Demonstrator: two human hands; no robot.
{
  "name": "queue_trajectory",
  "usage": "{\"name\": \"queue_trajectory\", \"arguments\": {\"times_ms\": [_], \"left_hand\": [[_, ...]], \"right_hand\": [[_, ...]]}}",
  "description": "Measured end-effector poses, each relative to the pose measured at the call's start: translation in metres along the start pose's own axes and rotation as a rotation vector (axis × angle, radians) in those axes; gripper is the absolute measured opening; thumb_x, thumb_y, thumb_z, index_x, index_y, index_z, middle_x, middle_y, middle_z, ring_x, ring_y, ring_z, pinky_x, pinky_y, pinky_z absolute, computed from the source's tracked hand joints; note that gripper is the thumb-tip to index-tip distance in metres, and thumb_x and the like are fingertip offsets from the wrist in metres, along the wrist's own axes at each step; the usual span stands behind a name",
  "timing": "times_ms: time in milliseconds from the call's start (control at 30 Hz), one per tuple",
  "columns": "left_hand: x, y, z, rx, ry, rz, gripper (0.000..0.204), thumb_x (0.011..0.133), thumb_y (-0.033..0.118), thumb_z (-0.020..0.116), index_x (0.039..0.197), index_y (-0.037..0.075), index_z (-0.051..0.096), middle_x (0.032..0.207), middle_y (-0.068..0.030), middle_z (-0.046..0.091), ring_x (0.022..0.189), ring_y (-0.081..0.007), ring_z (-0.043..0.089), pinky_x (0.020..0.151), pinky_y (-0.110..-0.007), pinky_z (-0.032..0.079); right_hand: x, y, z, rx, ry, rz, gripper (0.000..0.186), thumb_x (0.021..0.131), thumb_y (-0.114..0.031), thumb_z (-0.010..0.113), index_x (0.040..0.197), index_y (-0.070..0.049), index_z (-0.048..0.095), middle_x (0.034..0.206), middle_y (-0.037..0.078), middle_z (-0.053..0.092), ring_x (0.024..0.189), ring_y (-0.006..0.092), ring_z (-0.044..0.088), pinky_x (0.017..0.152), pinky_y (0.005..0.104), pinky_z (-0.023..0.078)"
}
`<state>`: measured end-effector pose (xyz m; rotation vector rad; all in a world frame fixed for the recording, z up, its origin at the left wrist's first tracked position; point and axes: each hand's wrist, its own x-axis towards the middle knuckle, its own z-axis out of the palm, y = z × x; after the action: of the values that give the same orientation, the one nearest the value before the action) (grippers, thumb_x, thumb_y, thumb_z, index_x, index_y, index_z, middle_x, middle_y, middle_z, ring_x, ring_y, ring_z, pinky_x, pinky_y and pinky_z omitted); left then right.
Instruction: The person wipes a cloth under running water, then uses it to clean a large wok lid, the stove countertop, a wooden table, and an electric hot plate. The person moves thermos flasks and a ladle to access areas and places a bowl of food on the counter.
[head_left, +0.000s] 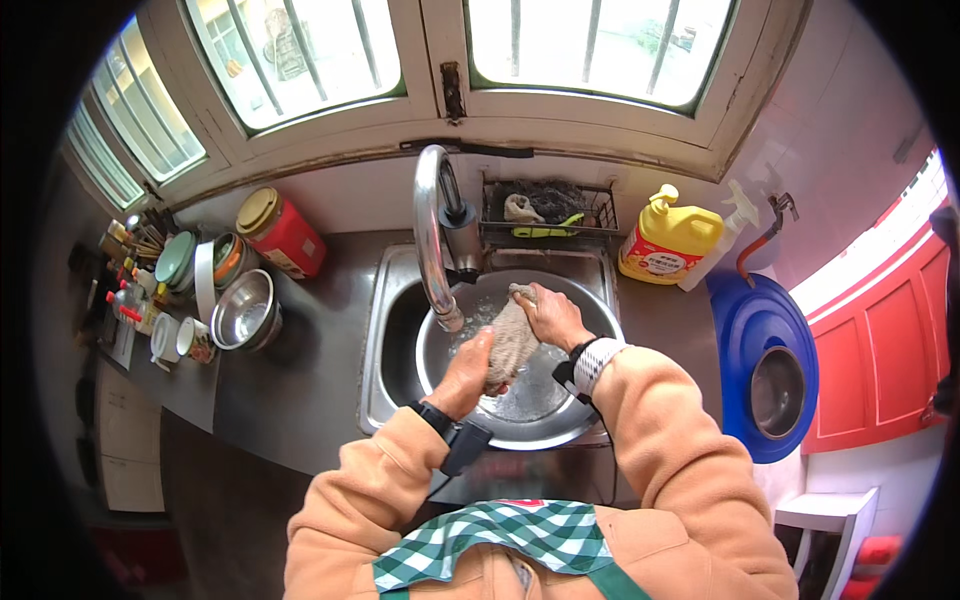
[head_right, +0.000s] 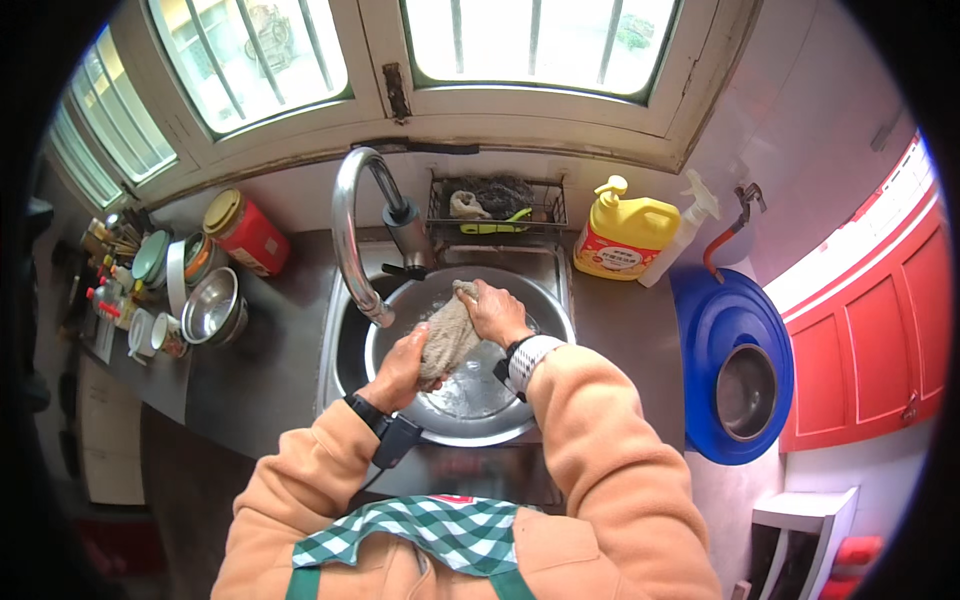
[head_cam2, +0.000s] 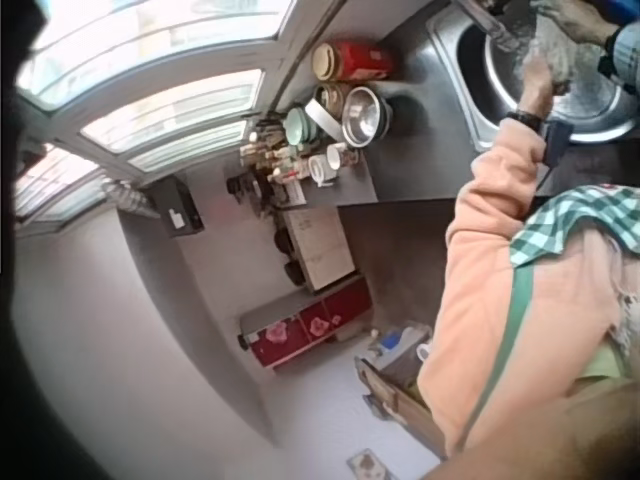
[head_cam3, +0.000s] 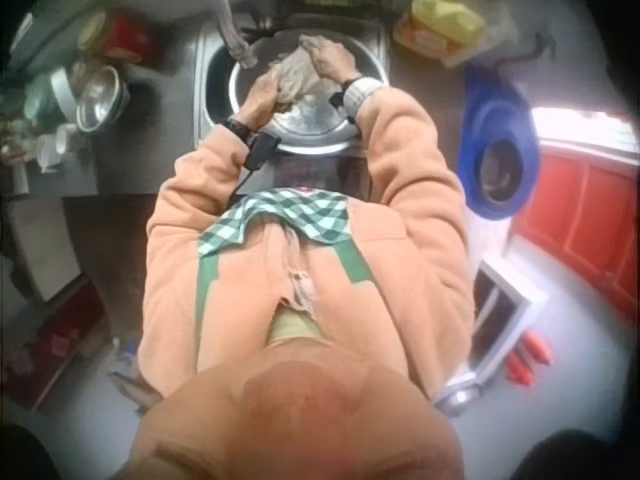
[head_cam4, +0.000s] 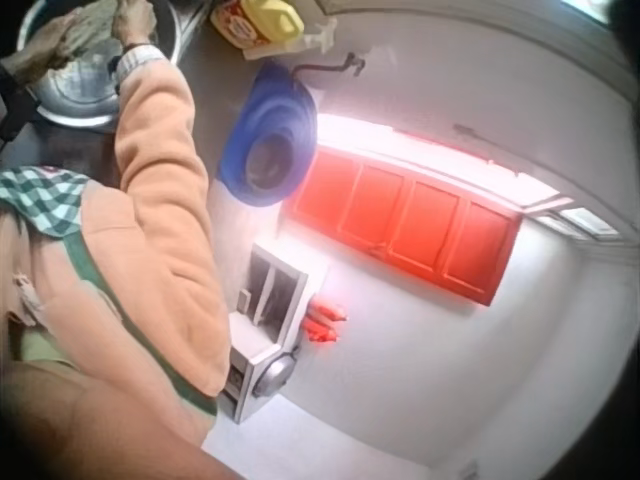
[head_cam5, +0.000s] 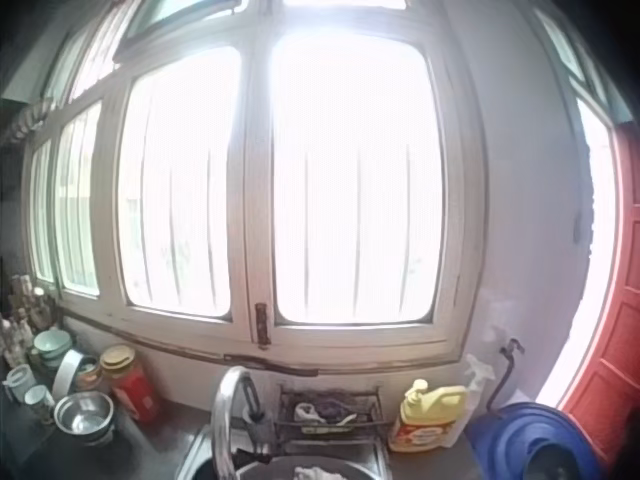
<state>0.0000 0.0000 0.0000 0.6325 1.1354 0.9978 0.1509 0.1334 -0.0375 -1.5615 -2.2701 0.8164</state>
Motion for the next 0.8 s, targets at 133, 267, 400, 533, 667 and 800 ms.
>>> {"name": "queue_trajectory", "arguments": {"times_ms": [133,267,400,533,667,800], "left_hand": [[-0.003,0.004,-0.029,-0.247,0.153,-0.11,0.043,0.102,0.022,0.041,0.143,0.014,0.033,0.141,-0.0125,0.041,0.121,-0.0336,0.051,0.096,-0.058,0.044],[-0.005,-0.001,-0.044,-0.206,0.179,-0.122,0.066,0.097,0.017,0.054,0.152,0.017,0.017,0.155,-0.0184,0.011,0.137,-0.0416,0.029,0.1,-0.061,0.038],[-0.003,-0.01,-0.044,-0.218,0.16,-0.219,0.072,0.094,0.026,0.06,0.149,0.013,0.016,0.154,-0.0184,0.016,0.137,-0.0418,0.027,0.098,-0.063,0.039],[0.008,-0.016,-0.043,-0.337,0.081,-0.369,0.085,0.094,0.042,0.057,0.151,0.009,0.004,0.155,-0.0253,0.004,0.137,-0.0442,0.028,0.1,-0.062,0.039],[0.024,-0.024,-0.036,-0.535,0.045,-0.479,0.084,0.09,0.059,0.052,0.144,0.001,0.024,0.146,-0.0253,0.028,0.128,-0.0407,0.043,0.097,-0.059,0.044],[0.025,-0.028,-0.025,-0.483,-0.046,-0.397,0.058,0.096,0.05,0.046,0.131,0.004,0.049,0.124,-0.0176,0.056,0.114,-0.0315,0.058,0.095,-0.047,0.051]], "right_hand": [[0.008,0.033,0.018,0.031,0.002,0.305,0.056,0.093,-0.048,0.05,0.132,-0.008,0.046,0.13,0.027,0.05,0.117,0.0429,0.052,0.099,0.0486,0.042],[0.003,0.04,0.053,-0.178,-0.441,0.172,0.066,0.088,-0.037,0.06,0.143,-0.009,0.036,0.141,0.031,0.034,0.126,0.0445,0.044,0.107,0.0464,0.037],[0.004,0.035,0.048,-0.235,-0.416,0.28,0.063,0.083,-0.02,0.061,0.143,-0.011,0.041,0.148,0.025,0.032,0.126,0.0445,0.044,0.108,0.0447,0.037],[-0.005,0.019,0.009,0.792,-0.547,0.464,0.041,0.088,-0.019,0.057,0.129,-0.013,0.054,0.125,0.009,0.058,0.118,0.0289,0.053,0.094,0.0462,0.046],[-0.037,-0.01,-0.019,1.119,-0.769,0.117,0.031,0.089,-0.011,0.056,0.12,-0.003,0.058,0.116,0.008,0.061,0.108,0.0217,0.058,0.096,0.0362,0.047],[-0.057,-0.021,-0.034,1.206,-0.815,-0.173,0.028,0.082,-0.006,0.061,0.11,-0.003,0.061,0.106,0.006,0.063,0.099,0.0178,0.059,0.095,0.031,0.044]]}}
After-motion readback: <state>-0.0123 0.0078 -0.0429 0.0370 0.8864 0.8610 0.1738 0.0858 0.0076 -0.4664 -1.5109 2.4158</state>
